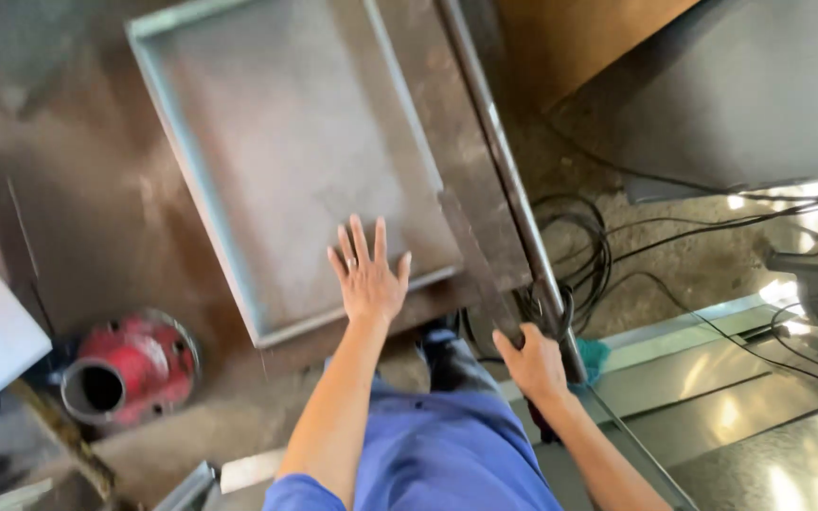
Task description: Fitting together and preparing metal sheets and components for fabrication.
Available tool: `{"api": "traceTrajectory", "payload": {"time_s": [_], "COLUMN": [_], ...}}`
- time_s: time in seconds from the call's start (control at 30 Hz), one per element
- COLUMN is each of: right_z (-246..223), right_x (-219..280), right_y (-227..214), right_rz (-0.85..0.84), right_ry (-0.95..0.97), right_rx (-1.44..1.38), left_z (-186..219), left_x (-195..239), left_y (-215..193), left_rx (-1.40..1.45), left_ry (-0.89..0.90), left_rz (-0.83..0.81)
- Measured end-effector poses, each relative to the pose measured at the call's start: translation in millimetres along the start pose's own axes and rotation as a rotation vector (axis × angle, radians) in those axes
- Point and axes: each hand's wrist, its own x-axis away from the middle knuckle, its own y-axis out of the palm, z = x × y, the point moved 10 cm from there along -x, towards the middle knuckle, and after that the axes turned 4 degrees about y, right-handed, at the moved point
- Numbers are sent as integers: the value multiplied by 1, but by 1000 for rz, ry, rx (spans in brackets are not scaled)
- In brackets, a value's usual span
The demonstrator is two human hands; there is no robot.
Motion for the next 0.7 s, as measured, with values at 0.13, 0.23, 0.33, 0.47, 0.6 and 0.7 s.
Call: {"api": "traceTrajectory", "payload": {"time_s": [0.13,0.23,0.33,0.47,0.6,0.7], "right_z": [-35,-54,-74,-33,-78,-116], "right_x": [-20,-4,-10,-33,-47,-44], "right_y": [-44,-74,-81,-14,-26,-46], "right_rz": [28,82,144,99,42,-3], "right_ry": [-54,-85,-142,-155,-132,-46], "right_rx": [-104,-160,-186,16,121,-17], "left_z": [-1,-10,-16,-11,-15,-12], "left_x": [-38,-65,-97,-106,-107,-97], "left_y": [-11,-9,-11,-26,-28,-22], "left_rx": [83,56,33,-27,-49,-8], "left_ry": [-26,-95,-118,-127,-150,-130], "left_rz": [30,-18,24,26,41,5]}}
